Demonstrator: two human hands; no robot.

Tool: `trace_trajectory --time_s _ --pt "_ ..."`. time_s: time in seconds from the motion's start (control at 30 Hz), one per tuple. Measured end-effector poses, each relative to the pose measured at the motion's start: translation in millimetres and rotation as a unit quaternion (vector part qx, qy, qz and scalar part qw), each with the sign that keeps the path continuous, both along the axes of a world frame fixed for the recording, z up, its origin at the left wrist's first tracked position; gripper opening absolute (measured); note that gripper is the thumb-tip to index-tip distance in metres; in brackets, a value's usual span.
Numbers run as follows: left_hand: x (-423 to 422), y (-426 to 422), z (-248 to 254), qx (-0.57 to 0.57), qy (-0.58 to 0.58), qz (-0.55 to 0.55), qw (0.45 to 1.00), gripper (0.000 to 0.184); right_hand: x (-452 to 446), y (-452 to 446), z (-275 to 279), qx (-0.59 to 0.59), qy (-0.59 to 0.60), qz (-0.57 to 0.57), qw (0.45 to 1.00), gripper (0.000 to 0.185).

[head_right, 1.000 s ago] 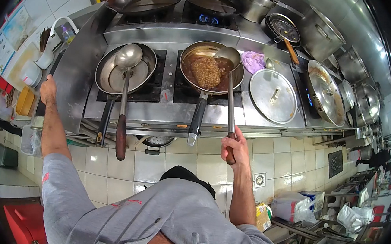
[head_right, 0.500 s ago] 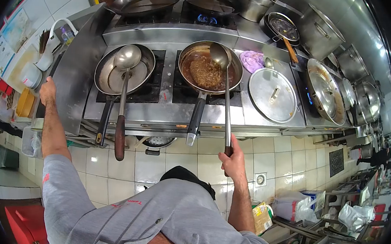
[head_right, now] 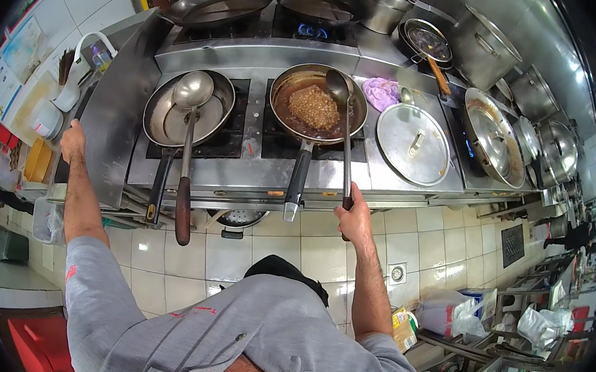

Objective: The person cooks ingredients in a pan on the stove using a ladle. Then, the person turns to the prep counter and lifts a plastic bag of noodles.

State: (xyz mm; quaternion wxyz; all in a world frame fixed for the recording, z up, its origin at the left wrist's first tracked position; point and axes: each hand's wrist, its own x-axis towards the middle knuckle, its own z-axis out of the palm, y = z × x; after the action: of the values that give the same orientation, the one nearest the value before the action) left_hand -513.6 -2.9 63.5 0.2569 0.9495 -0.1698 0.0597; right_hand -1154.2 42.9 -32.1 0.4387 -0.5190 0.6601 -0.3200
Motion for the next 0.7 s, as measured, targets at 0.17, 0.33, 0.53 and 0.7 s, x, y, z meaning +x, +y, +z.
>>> trace_trajectory --time_s 0.17,0.33,0.53,0.7 --pt "0.2 0.5 0.1 0.005 0.006 -0.003 1.000 0.065 7.3 0.8 14.9 0.046 -0.256 -0.020 0.965 0.069" --pt "-0.6 0.3 1.7 -0.001 0.019 -0.001 1.000 0.065 -2.1 12.5 22.7 0.077 -0.407 -0.048 0.909 0.060" --pt "-3.8 2.2 1.5 -0.017 0.008 -0.007 1.000 0.067 -9.5 35.9 23.8 0.027 -0.351 -0.041 0.935 0.071" --pt "1.7 0.2 -1.8 -0.007 0.006 -0.005 1.000 0.066 -14.2 48.2 34.6 0.010 -0.300 -0.042 0.953 0.073"
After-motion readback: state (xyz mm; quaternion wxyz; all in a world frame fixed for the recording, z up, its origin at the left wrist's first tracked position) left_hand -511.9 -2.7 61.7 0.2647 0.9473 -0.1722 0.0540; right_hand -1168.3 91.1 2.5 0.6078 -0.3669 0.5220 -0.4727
